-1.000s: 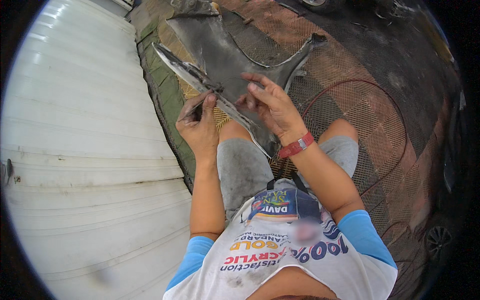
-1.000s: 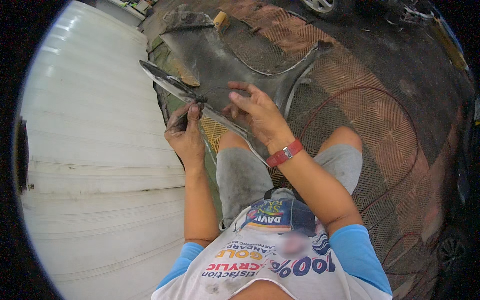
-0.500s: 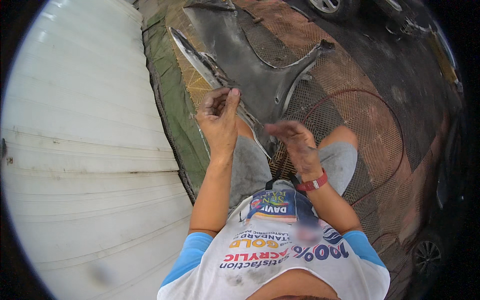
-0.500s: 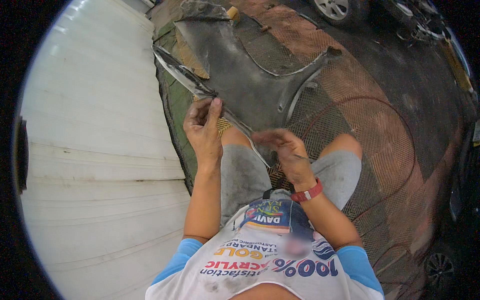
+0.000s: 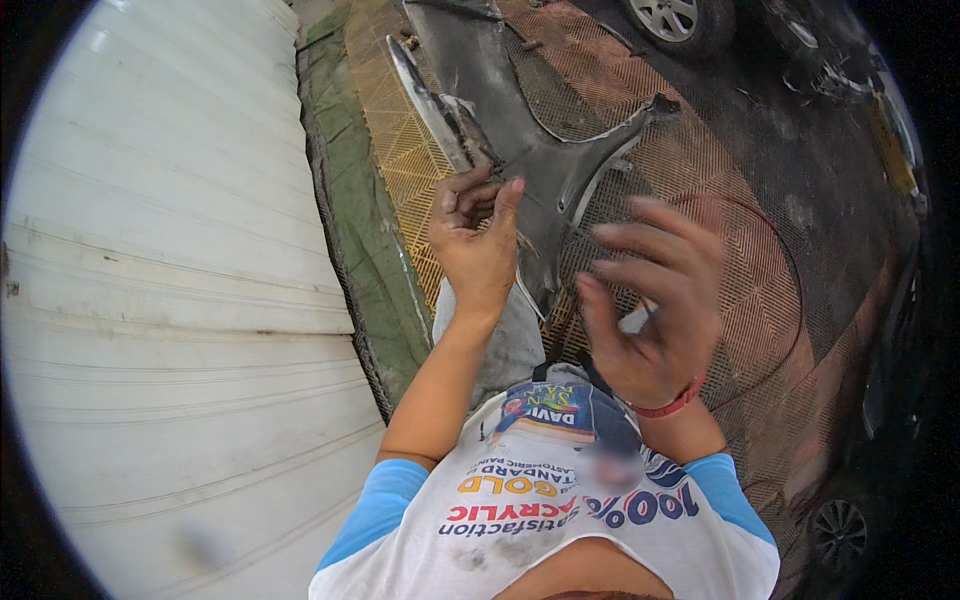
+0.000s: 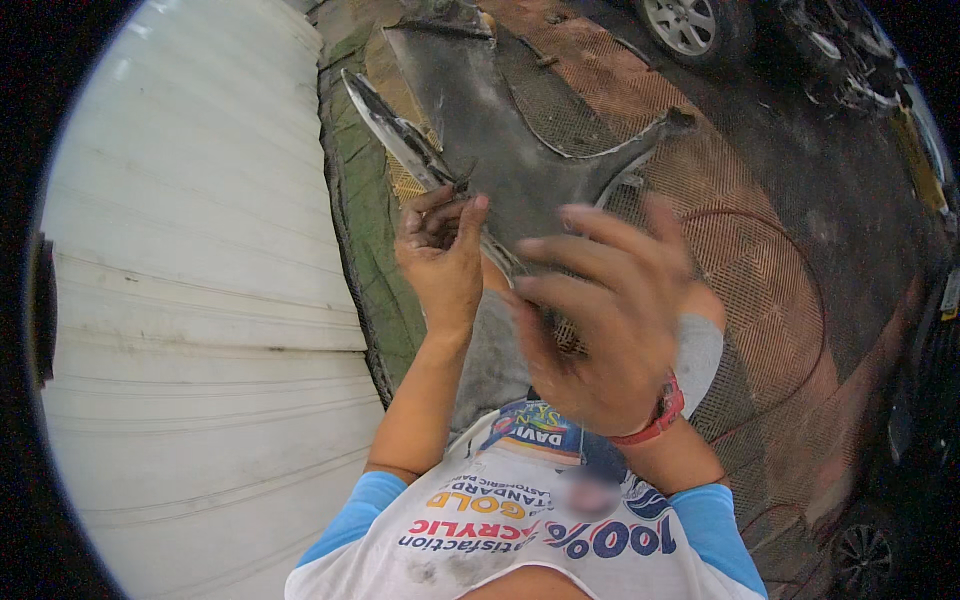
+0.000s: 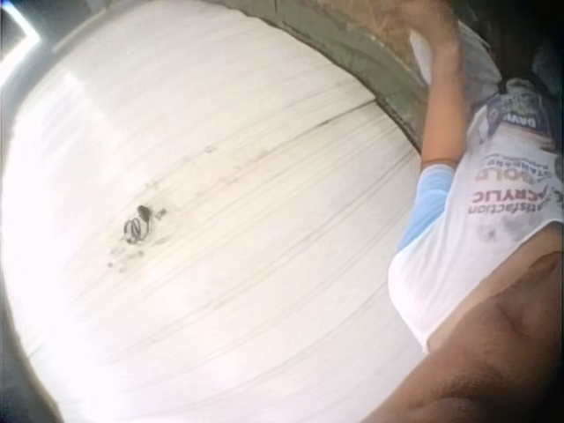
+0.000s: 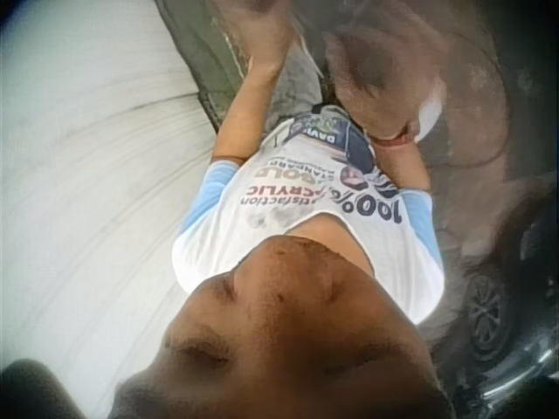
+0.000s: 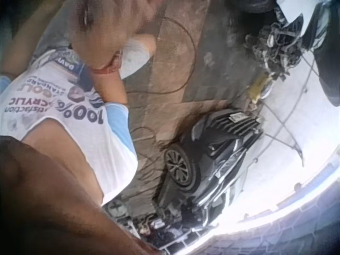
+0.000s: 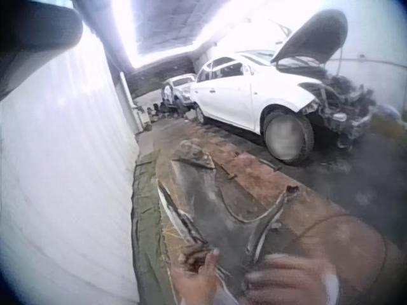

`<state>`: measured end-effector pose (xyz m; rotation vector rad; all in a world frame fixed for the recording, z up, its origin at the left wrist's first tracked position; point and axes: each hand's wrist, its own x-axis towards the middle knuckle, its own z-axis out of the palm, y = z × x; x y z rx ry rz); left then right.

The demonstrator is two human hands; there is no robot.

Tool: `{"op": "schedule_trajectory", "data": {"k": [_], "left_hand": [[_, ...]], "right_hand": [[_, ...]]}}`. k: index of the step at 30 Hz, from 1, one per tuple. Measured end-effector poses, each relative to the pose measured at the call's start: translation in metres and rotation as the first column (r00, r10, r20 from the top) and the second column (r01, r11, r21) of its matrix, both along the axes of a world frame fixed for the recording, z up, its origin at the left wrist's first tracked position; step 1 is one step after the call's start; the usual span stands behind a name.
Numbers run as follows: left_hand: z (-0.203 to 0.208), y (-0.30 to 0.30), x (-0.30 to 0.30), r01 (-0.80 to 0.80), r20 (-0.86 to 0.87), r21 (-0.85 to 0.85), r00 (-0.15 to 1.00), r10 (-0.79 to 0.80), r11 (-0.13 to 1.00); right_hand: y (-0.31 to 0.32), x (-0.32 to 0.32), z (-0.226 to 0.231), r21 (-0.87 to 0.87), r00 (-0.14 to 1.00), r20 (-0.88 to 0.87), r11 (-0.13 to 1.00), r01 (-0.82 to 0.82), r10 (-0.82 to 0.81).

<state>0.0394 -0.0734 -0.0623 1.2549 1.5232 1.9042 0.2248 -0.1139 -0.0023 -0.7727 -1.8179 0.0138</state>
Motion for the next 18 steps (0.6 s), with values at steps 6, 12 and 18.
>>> {"op": "schedule_trajectory", "data": {"k": [6,12,18], "left_hand": [[-0.001,-0.001,-0.004,0.005,-0.021,0.097,1.000,-0.003,0.995],[0.007,0.001,-0.018,-0.044,-0.347,0.171,0.932,0.102,0.984],[-0.004,0.002,-0.010,-0.042,-0.155,0.132,0.986,0.063,0.990]], "right_hand": [[0.067,-0.062,-0.040,-0.433,0.920,-0.319,0.829,-0.355,0.227],[0.063,-0.064,-0.030,-0.586,0.934,-0.352,0.762,-0.274,0.065],[0.068,-0.065,-0.027,-0.407,0.993,-0.094,0.908,-0.097,0.064]]}}
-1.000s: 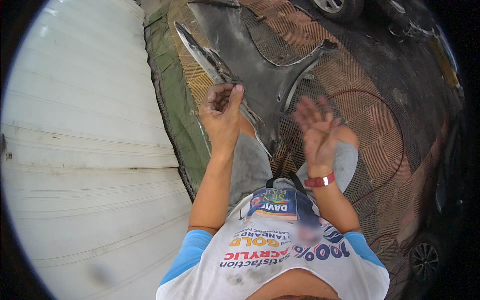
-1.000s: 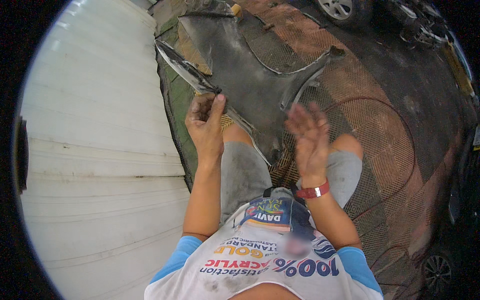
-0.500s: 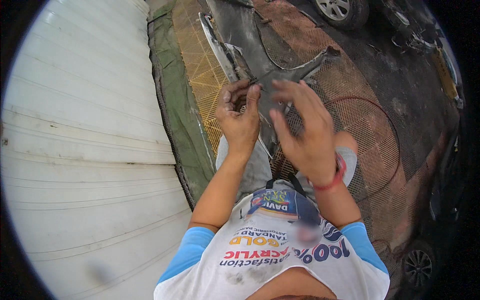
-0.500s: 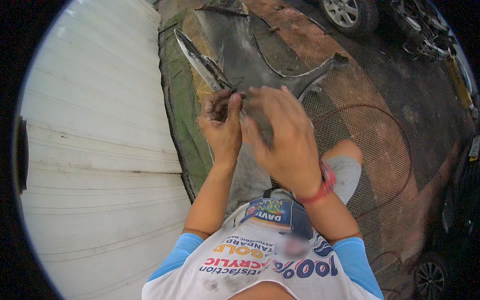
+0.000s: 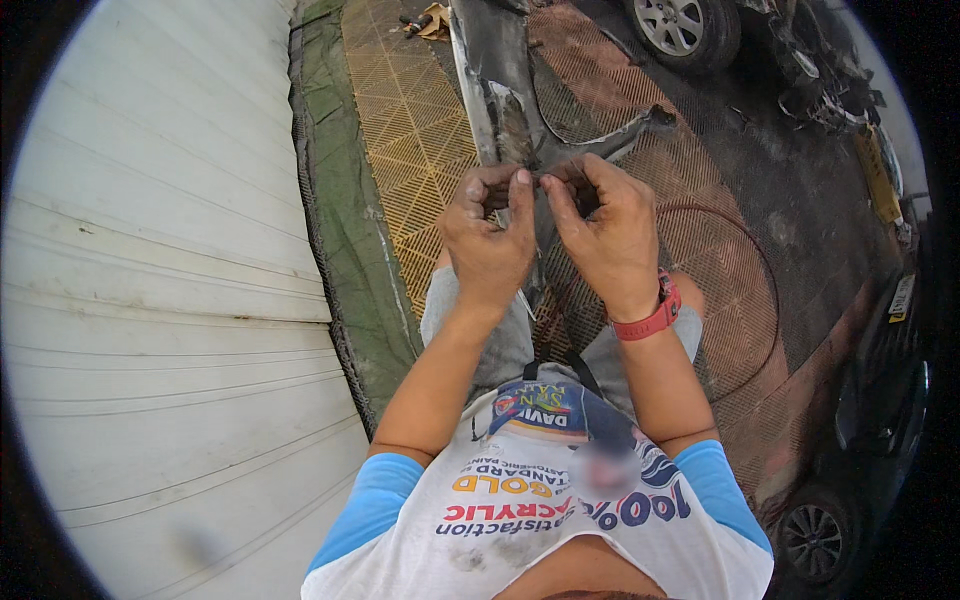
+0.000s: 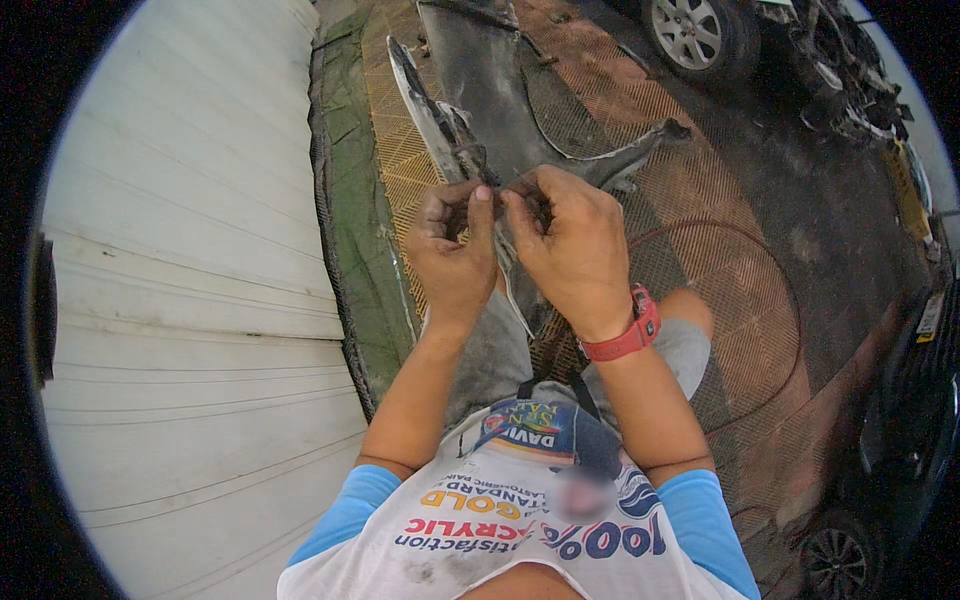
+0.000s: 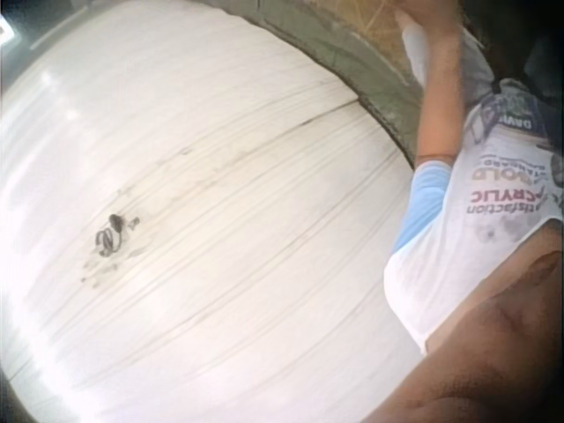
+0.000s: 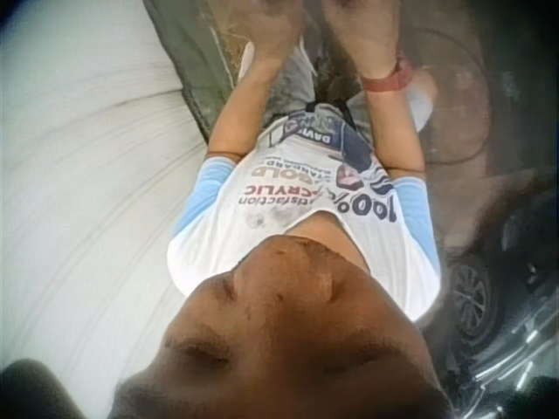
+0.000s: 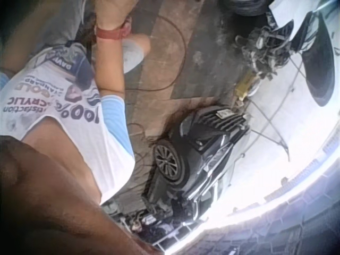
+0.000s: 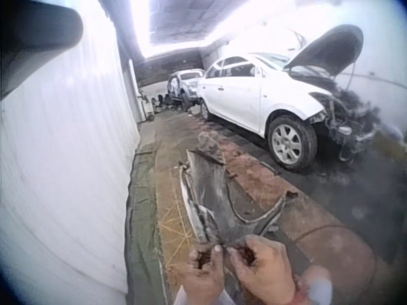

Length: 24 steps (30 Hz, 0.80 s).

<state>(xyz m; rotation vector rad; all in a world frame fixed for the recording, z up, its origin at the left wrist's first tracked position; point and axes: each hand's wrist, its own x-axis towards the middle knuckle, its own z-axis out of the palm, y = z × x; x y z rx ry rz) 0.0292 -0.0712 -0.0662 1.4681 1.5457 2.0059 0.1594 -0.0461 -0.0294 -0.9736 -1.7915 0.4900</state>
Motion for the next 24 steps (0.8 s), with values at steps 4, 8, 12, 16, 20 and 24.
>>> {"op": "schedule_trajectory", "data": {"k": [4,8,12,16,20,24], "left_hand": [[-0.004,0.000,0.006,-0.010,0.024,-0.010,1.000,0.010,1.000],[-0.007,0.006,0.002,-0.096,-0.207,0.094,0.972,0.113,0.991],[-0.010,0.013,-0.014,-0.090,-0.325,0.219,0.932,0.159,0.972],[-0.012,0.013,-0.022,0.000,-0.288,0.138,0.957,0.041,0.990],[-0.004,0.006,-0.021,0.267,0.308,-0.078,0.923,-0.231,0.961],[0.014,-0.010,-0.024,0.355,0.288,-0.149,0.908,-0.303,0.923]], "right_hand": [[-0.001,-0.007,0.008,-0.190,1.000,-0.023,0.982,-0.014,0.009],[0.006,-0.015,-0.005,-0.282,0.964,-0.265,0.953,-0.109,0.032],[-0.002,-0.012,-0.014,-0.223,0.940,-0.331,0.961,-0.163,0.082],[-0.003,-0.006,-0.005,-0.376,0.893,-0.445,0.889,-0.262,0.076],[0.004,-0.020,-0.011,-0.349,0.761,-0.646,0.866,-0.359,0.055],[0.012,-0.017,-0.013,-0.362,0.696,-0.710,0.793,-0.490,0.106]]}}
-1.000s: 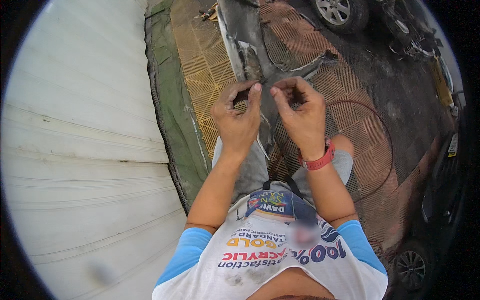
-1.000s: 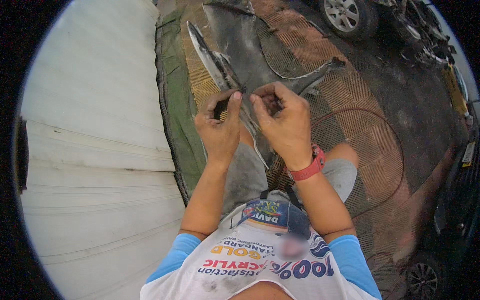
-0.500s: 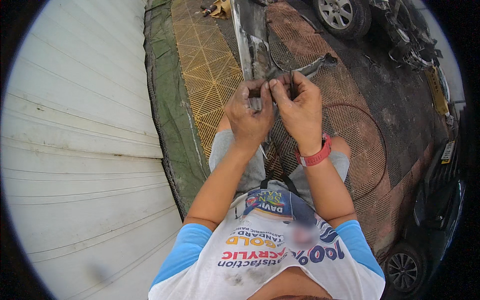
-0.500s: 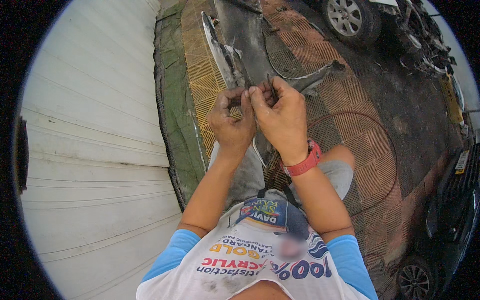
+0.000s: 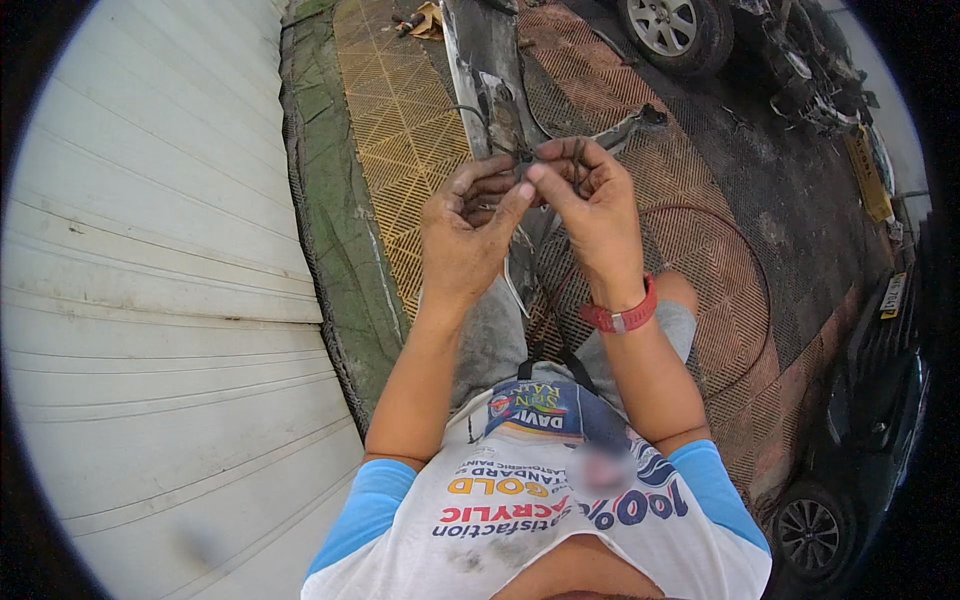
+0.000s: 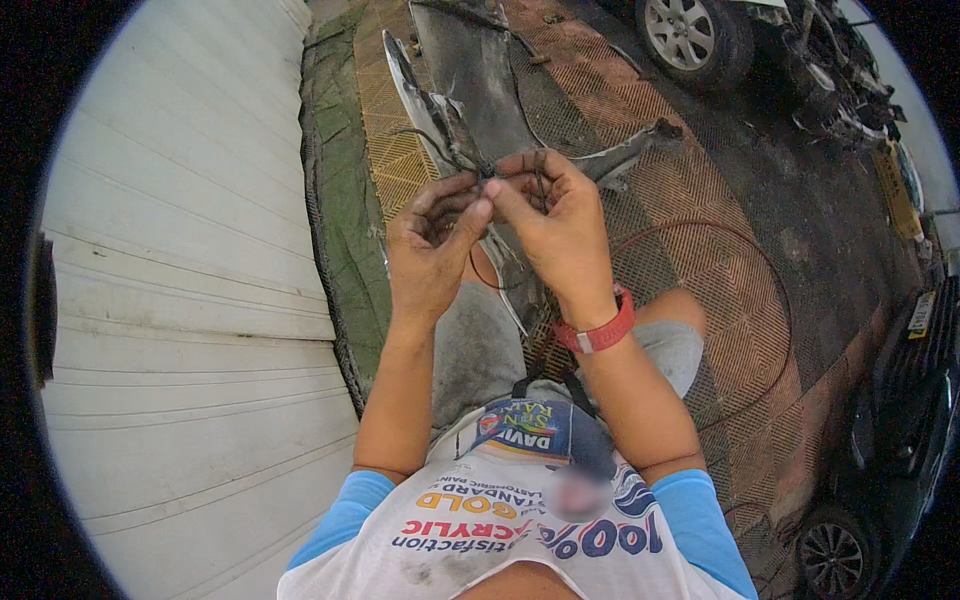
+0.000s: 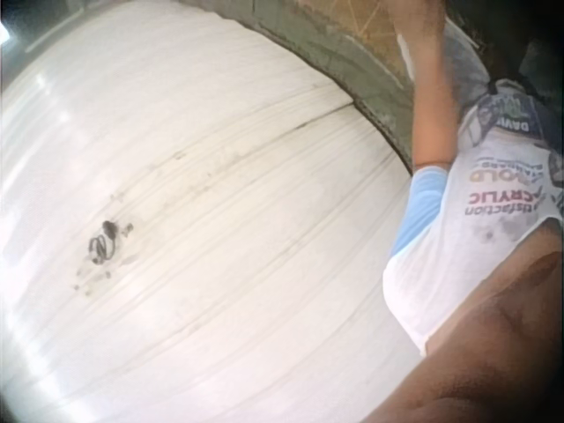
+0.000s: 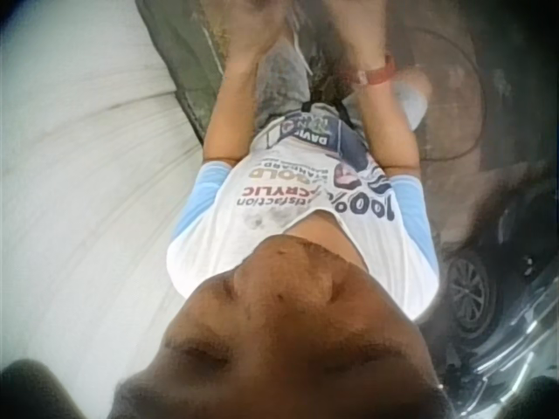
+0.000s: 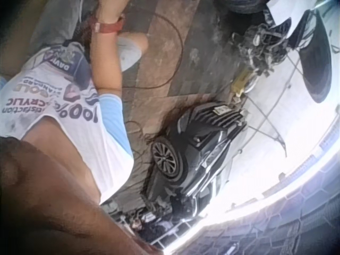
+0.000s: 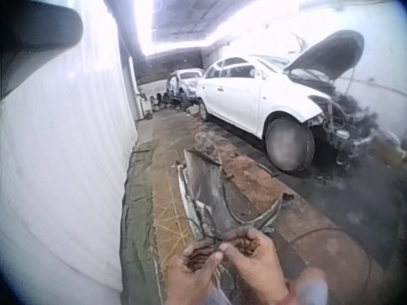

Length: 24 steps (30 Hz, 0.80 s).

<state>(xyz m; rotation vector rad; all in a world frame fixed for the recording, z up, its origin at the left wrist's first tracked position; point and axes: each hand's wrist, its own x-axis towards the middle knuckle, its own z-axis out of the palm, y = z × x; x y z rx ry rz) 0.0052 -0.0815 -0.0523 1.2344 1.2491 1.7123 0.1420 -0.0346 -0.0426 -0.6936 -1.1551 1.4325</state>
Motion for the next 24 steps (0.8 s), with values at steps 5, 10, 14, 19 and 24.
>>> {"op": "schedule_trajectory", "data": {"k": [5,10,14,19,24], "left_hand": [[0.034,-0.018,-0.004,-0.110,-0.226,-0.141,0.971,0.076,0.984],[0.042,-0.012,-0.014,-0.198,-0.659,0.206,0.696,0.286,0.958],[0.059,0.001,-0.024,-0.120,-0.842,0.329,0.411,0.348,0.937],[0.067,0.011,-0.028,-0.005,-0.849,0.350,0.422,0.320,0.937],[0.061,-0.004,-0.013,-0.120,-0.674,0.132,0.718,0.177,0.984]], "right_hand": [[0.014,0.007,0.004,-0.017,0.998,0.053,1.000,-0.018,0.019],[0.028,0.012,0.004,0.051,0.969,0.215,0.990,-0.132,0.118],[0.038,0.017,-0.001,-0.084,0.963,-0.070,0.961,-0.265,0.259],[0.043,0.018,0.001,-0.081,0.948,-0.081,0.946,-0.314,0.308],[0.045,0.017,-0.006,-0.121,0.956,-0.100,0.951,-0.285,0.274]]}}
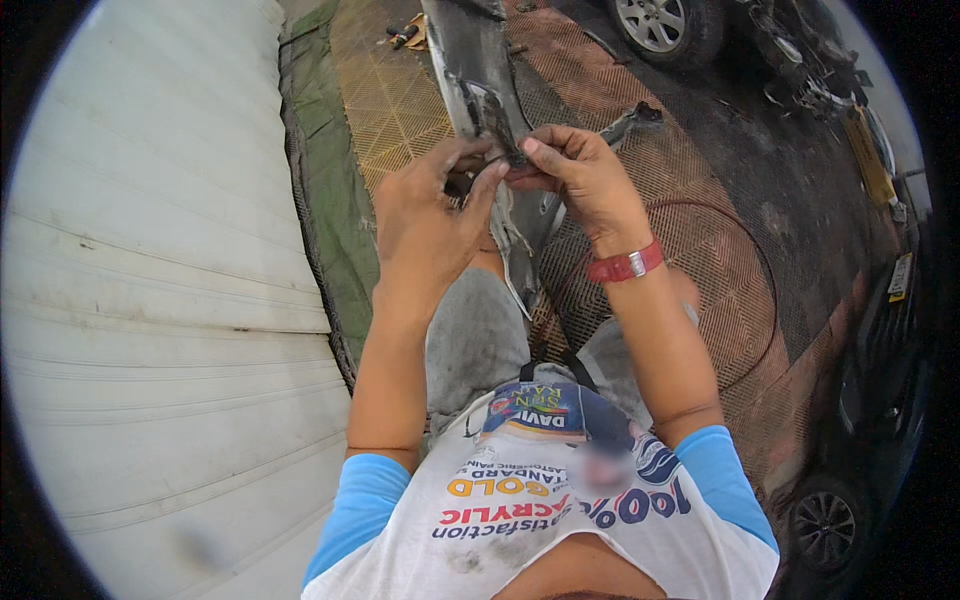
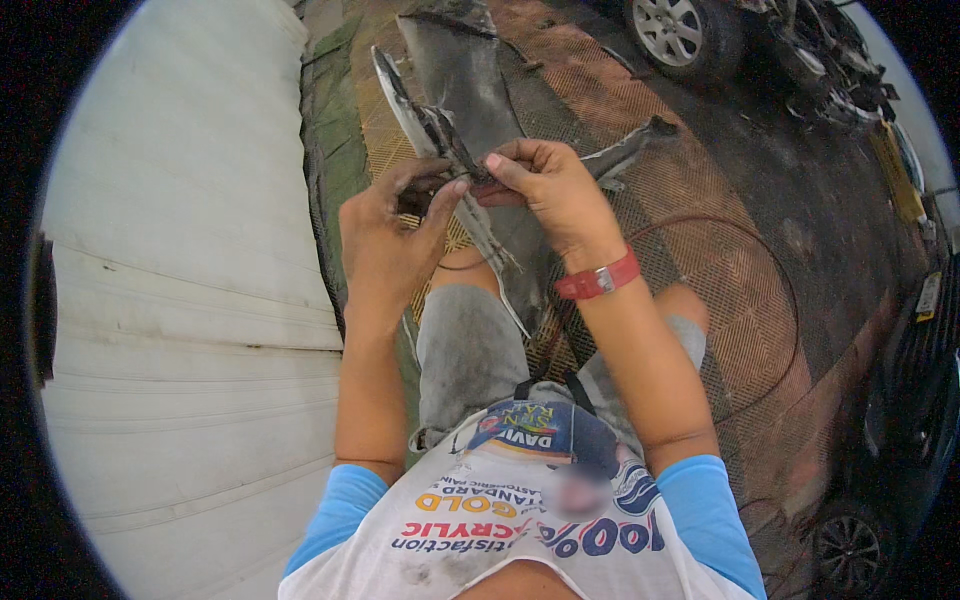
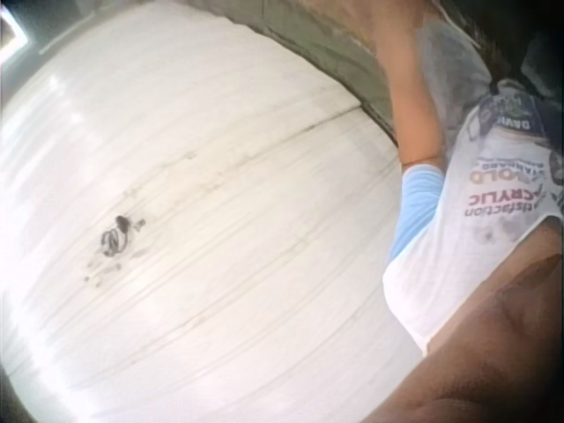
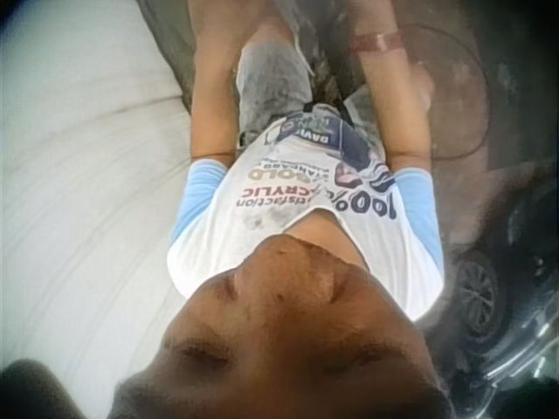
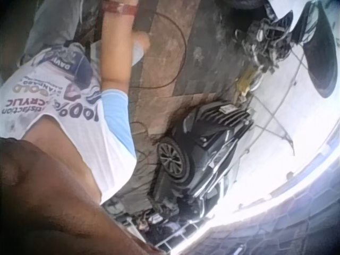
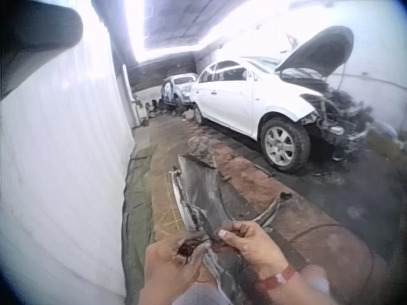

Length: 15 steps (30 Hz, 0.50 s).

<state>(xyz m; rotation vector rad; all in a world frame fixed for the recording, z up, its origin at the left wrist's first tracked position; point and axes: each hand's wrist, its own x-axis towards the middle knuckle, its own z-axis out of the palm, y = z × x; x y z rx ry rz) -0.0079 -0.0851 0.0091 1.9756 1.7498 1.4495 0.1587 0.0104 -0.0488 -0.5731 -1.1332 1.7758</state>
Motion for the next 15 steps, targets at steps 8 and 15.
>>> {"op": "schedule_trajectory", "data": {"k": [8,15], "left_hand": [[-0.020,0.000,-0.005,-0.010,-0.165,0.179,0.985,0.040,0.984],[0.000,0.010,-0.009,0.009,-0.358,0.203,0.931,0.066,0.979]], "right_hand": [[-0.026,-0.013,-0.001,0.054,0.983,-0.007,0.981,0.185,-0.185],[0.009,0.016,0.019,0.442,0.900,0.416,0.894,-0.075,-0.130]]}}
